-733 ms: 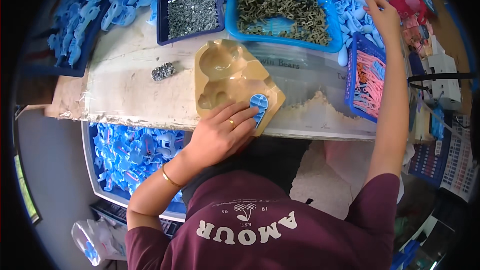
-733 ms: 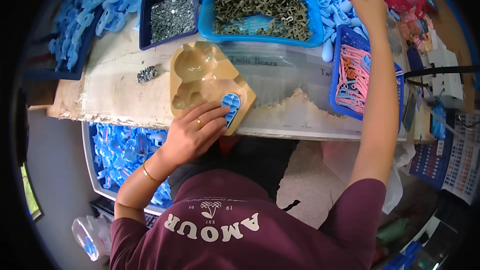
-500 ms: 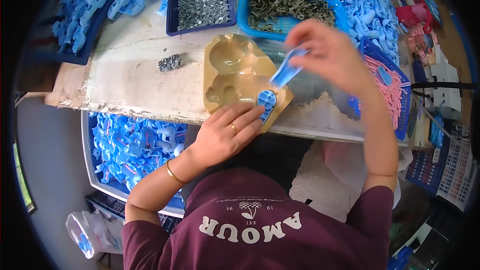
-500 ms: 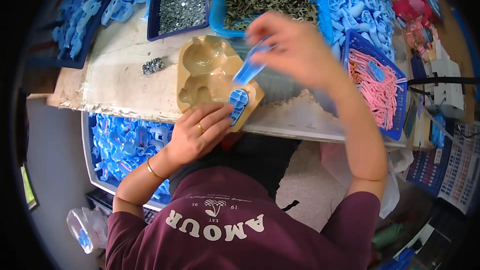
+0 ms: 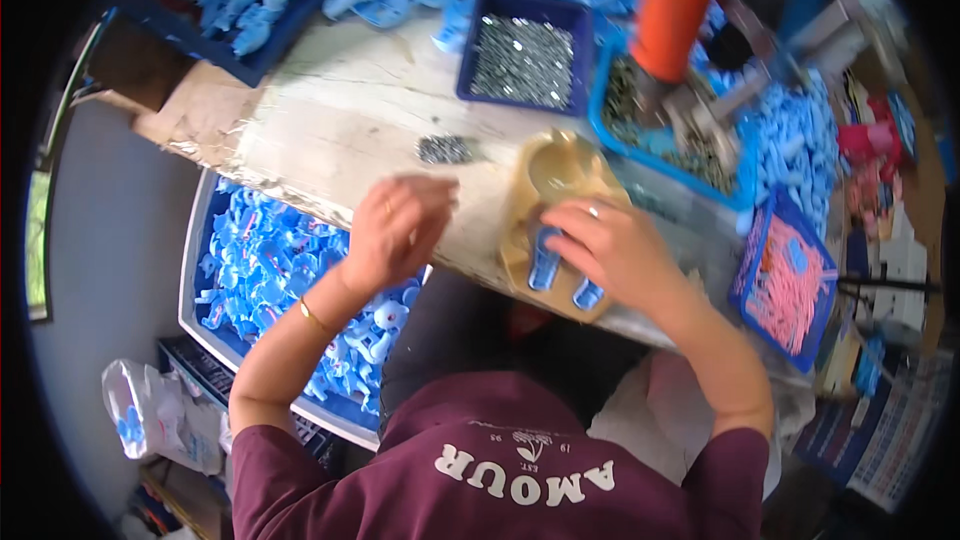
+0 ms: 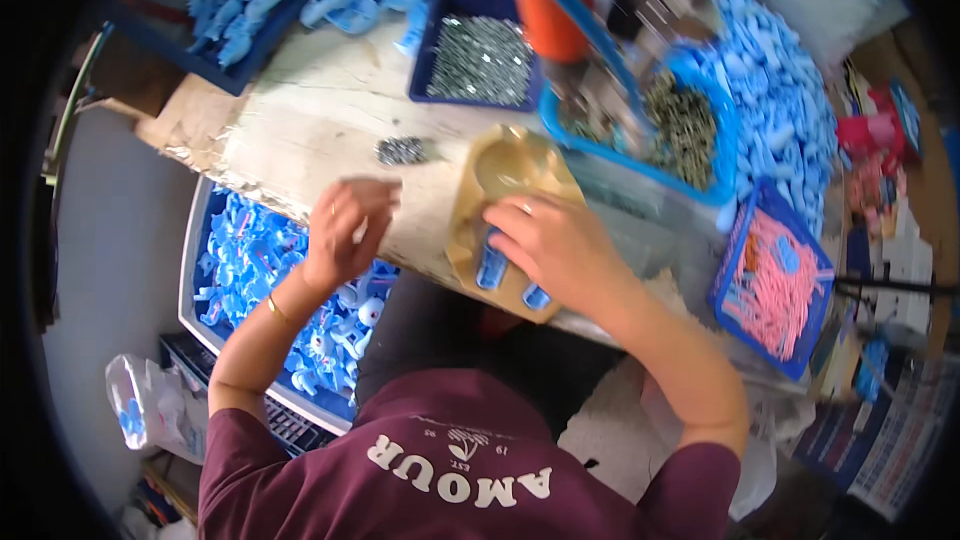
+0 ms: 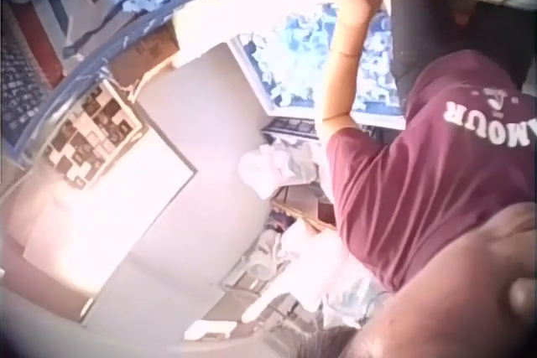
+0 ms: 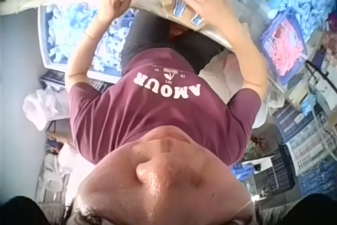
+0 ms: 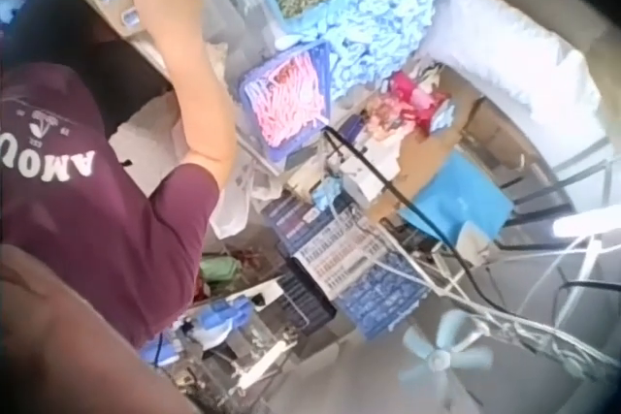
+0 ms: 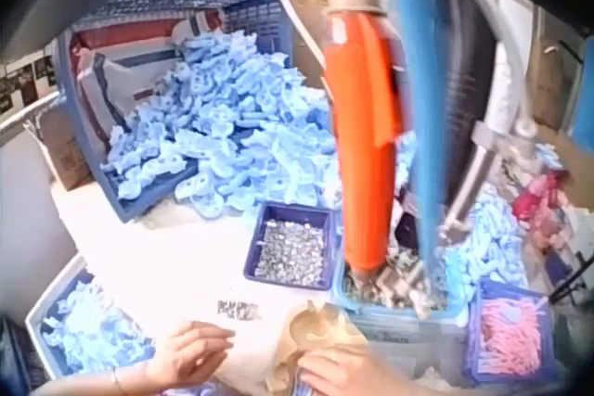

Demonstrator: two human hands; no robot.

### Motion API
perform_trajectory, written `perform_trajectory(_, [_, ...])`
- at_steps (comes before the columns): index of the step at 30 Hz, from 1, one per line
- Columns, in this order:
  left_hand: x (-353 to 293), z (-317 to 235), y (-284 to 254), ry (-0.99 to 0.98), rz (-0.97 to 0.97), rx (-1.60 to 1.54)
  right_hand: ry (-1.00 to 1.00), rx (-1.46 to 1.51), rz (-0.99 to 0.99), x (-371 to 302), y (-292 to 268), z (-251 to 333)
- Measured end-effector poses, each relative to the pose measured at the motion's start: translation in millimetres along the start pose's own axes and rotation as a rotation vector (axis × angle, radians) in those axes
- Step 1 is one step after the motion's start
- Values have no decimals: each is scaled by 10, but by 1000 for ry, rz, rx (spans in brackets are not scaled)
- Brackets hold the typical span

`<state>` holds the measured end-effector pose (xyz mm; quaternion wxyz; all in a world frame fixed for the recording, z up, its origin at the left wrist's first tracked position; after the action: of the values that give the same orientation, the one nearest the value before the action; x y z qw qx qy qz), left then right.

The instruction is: Assembling blue toy animal figurines by joining halves, inserting components, and using a pneumatic screwdriver.

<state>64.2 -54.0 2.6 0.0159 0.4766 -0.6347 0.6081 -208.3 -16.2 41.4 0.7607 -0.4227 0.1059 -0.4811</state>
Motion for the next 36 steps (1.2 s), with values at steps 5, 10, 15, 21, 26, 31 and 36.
perform_trajectory(5, [609,1243,150,-241,-86,275,29,55,-2,3,-71,95])
perform_trajectory(10, [765,2224,427,-487,168,502,45,70,67,57,-7,139])
perform_trajectory(15, [725,1954,294,-473,172,565,79,100,26,-57,-68,52])
perform_trajectory(21, [416,1472,-5,-296,-41,396,178,187,53,38,-102,145])
perform_trajectory(26, [435,1137,-159,-675,-390,-492,425,572,-128,203,-11,139])
perform_trajectory(31, [582,747,-199,-746,-762,-1079,388,652,-134,192,8,105])
perform_trajectory(36, [426,-264,-186,-205,-388,-173,450,954,-263,44,-36,162])
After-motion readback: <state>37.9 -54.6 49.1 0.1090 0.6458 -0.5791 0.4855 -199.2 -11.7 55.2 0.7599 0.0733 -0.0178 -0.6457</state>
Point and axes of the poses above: each hand's wrist, its own x-axis towards the middle knuckle, its own y-axis out of the palm, z = x × y, the point moved 2 cm from there along x, towards the middle knuckle, and after that the axes turned 8 degrees about x, right-handed, at the moved point
